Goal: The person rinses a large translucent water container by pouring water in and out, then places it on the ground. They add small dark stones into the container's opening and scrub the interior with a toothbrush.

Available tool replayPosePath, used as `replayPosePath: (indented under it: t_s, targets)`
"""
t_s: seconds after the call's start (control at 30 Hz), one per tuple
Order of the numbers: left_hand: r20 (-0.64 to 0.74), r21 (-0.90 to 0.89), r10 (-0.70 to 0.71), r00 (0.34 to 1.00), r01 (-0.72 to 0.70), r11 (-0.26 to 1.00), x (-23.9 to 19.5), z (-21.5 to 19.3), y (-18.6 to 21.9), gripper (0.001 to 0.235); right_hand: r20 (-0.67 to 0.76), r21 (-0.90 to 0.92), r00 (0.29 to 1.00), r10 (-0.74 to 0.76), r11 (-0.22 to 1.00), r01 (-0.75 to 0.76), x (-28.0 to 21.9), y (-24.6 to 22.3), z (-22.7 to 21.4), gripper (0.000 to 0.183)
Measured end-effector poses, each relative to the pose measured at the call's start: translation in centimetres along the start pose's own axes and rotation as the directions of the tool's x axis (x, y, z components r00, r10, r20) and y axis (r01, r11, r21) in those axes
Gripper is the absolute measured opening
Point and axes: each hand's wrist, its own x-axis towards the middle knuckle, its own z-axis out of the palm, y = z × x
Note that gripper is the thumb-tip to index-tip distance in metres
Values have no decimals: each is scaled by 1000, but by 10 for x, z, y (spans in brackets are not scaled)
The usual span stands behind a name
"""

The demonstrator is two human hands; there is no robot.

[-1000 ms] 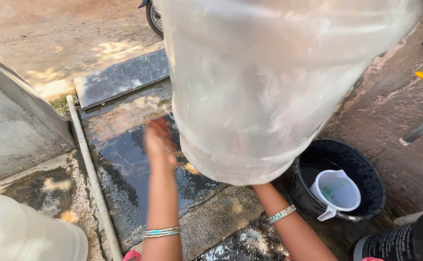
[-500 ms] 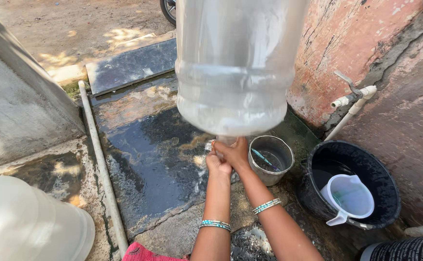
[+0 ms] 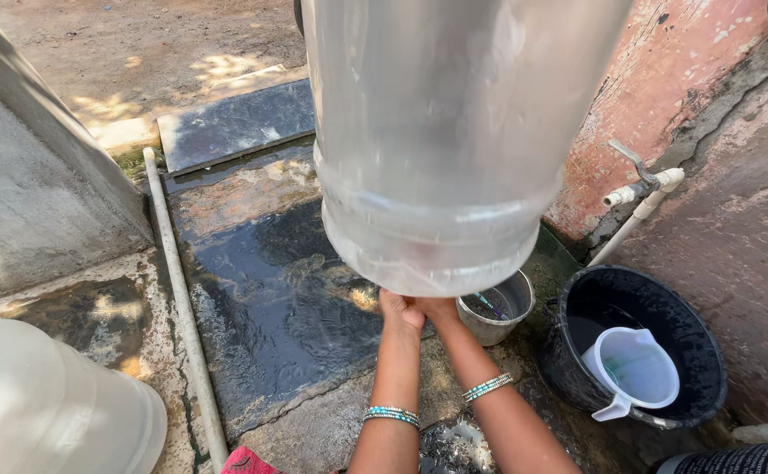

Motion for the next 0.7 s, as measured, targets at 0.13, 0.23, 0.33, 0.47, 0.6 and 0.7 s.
replayPosePath:
  t_s: [0.13,0.23,0.33,0.47,0.6,0.7]
  targets:
    - [30,-33,-46,999,46,998,-12,29,3,41,-29,-2,999,13,1000,-13,9,-8,-5,51]
    - [58,-42,-70,996,73,996,-16,44,1,44,-55,-4,998,26,1000,-26,13,-27,-15,51]
    - [68,-58,-91,994,95,994,-19,42,-2,47,-74,30,997,15,999,-13,31,-51,-24,51]
    - [32,-39,-127,991,128,991,-17,35,-6,48,-76,137,995,-70,987,80,73,-65,-37,51]
    - [19,-45,-205,979,205,978,-20,28,-5,51,-30,72,999,-18,997,20,36,-32,-31,50]
    - [7,0,-220,976,220,976,-40,0,-5,51,41,-106,993,113,988,-108,-41,1,-31,50]
